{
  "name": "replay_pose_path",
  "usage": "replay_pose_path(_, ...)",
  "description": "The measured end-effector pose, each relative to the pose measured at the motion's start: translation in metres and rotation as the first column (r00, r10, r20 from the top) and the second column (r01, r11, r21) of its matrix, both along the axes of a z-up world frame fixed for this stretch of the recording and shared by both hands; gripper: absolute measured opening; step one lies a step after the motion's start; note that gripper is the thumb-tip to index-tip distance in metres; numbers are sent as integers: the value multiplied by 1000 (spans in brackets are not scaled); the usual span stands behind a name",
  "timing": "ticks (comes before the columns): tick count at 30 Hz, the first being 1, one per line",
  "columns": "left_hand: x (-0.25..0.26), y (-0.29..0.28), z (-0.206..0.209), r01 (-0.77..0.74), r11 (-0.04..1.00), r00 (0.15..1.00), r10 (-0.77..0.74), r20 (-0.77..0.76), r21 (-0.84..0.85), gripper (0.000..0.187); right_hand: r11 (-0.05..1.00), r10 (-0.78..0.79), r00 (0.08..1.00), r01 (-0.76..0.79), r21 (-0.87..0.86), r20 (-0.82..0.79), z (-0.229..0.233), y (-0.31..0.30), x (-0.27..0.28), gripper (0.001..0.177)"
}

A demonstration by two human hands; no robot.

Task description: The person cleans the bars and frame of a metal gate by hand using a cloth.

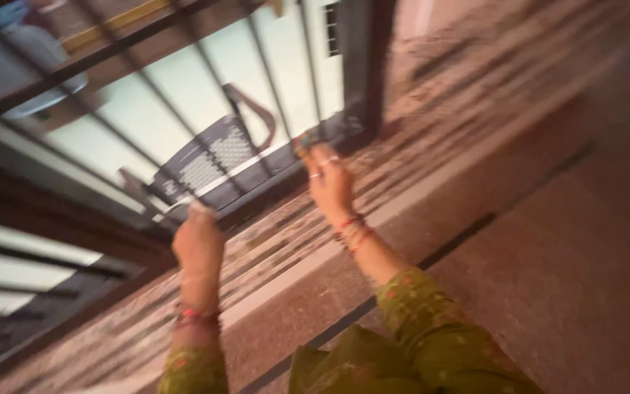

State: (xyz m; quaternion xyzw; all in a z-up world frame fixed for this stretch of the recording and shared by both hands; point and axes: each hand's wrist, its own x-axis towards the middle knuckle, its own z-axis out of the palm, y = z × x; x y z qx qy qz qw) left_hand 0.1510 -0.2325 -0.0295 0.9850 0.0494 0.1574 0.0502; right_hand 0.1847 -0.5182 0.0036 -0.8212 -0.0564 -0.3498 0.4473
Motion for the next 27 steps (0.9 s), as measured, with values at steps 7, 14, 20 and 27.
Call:
replay_pose_path(7, -5, -15, 14, 29, 999, 998, -28, 49, -21, 16, 947, 95, 981, -37, -318, 172, 46, 26, -9, 25)
replay_pose_path(14, -2, -17, 20, 61, 998, 995, -59, 78, -25, 16, 867, 84, 996, -68, -494, 10, 15, 45, 8, 11)
replay_pose_path(20, 2, -17, 15, 31, 999, 996, -27, 89, -37, 16, 857, 176, 982, -122, -501, 61, -1, 26, 5, 12)
replay_pose_path(27, 9, -18, 12, 52, 997, 997, -48, 64, -57, 12, 993, -6, 999, 12, -121, 51, -41, -21, 25, 34)
